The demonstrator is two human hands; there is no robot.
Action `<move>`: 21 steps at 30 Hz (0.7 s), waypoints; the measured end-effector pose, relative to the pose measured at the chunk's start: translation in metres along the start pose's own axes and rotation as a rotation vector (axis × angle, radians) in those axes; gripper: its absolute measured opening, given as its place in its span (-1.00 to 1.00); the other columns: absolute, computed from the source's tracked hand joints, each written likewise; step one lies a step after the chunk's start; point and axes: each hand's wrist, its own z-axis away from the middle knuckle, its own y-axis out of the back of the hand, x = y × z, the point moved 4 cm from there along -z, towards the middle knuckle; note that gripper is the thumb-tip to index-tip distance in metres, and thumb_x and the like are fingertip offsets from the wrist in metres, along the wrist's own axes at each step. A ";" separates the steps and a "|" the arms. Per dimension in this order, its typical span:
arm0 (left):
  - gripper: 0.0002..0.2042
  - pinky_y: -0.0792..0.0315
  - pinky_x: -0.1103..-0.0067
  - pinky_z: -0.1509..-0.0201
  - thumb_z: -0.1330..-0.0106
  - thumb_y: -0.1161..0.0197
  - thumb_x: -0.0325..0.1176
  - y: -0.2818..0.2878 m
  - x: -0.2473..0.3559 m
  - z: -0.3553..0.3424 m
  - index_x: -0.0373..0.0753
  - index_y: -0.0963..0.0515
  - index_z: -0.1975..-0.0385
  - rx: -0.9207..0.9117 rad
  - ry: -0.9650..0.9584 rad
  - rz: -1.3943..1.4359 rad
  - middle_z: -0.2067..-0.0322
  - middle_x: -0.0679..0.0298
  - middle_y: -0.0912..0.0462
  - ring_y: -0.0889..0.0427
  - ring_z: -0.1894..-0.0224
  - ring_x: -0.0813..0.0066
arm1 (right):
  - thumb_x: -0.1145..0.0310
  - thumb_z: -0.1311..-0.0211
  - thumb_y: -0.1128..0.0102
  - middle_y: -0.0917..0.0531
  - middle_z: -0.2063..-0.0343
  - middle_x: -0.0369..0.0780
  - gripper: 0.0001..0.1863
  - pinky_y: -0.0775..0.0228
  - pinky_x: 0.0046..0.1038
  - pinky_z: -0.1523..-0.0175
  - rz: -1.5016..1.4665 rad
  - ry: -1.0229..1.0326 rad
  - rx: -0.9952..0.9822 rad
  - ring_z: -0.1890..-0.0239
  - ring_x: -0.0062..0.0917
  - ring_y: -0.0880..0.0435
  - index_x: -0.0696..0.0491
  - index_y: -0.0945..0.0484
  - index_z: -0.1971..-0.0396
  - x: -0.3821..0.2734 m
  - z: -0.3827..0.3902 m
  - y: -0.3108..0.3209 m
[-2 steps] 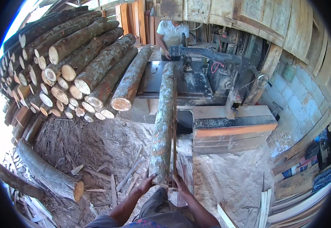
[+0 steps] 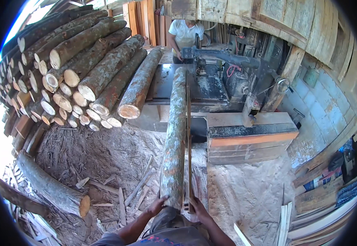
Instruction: The person feeds wooden logs into a large saw machine one at a time and removes the cut planks, using their hands and a hook tool to manipulate the wood.
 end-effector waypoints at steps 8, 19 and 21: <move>0.02 -0.14 0.33 -0.31 -0.02 -0.43 -0.22 0.007 -0.050 -0.033 -0.23 0.25 -0.32 -0.234 0.142 -0.212 -0.23 0.04 -0.16 -0.21 -0.26 0.21 | -0.07 -0.20 -0.08 -0.64 0.35 -0.07 -0.44 -0.43 -0.40 0.18 0.546 -0.001 0.734 0.34 -0.42 -0.62 0.12 -0.49 0.03 0.028 0.083 0.169; -0.11 -0.33 0.33 -0.18 -0.09 -0.37 -0.27 0.006 0.183 -0.268 -0.26 0.14 -0.31 0.028 -0.032 0.162 -0.11 0.01 -0.32 -0.38 -0.12 0.19 | -0.21 -0.32 0.42 -0.57 0.64 -0.07 -0.28 -0.35 -0.28 0.38 0.784 -0.631 0.760 0.52 -0.27 -0.58 0.18 -0.47 0.12 -0.061 0.006 0.215; -0.14 -0.39 0.36 -0.11 -0.11 -0.34 -0.24 0.005 0.243 -0.323 -0.25 0.11 -0.30 0.049 -0.122 0.142 -0.09 0.05 -0.36 -0.43 -0.08 0.23 | -0.19 -0.33 0.42 -0.57 0.66 -0.06 -0.30 -0.35 -0.26 0.42 0.805 -0.620 0.800 0.55 -0.25 -0.57 0.18 -0.42 0.06 -0.083 -0.022 0.204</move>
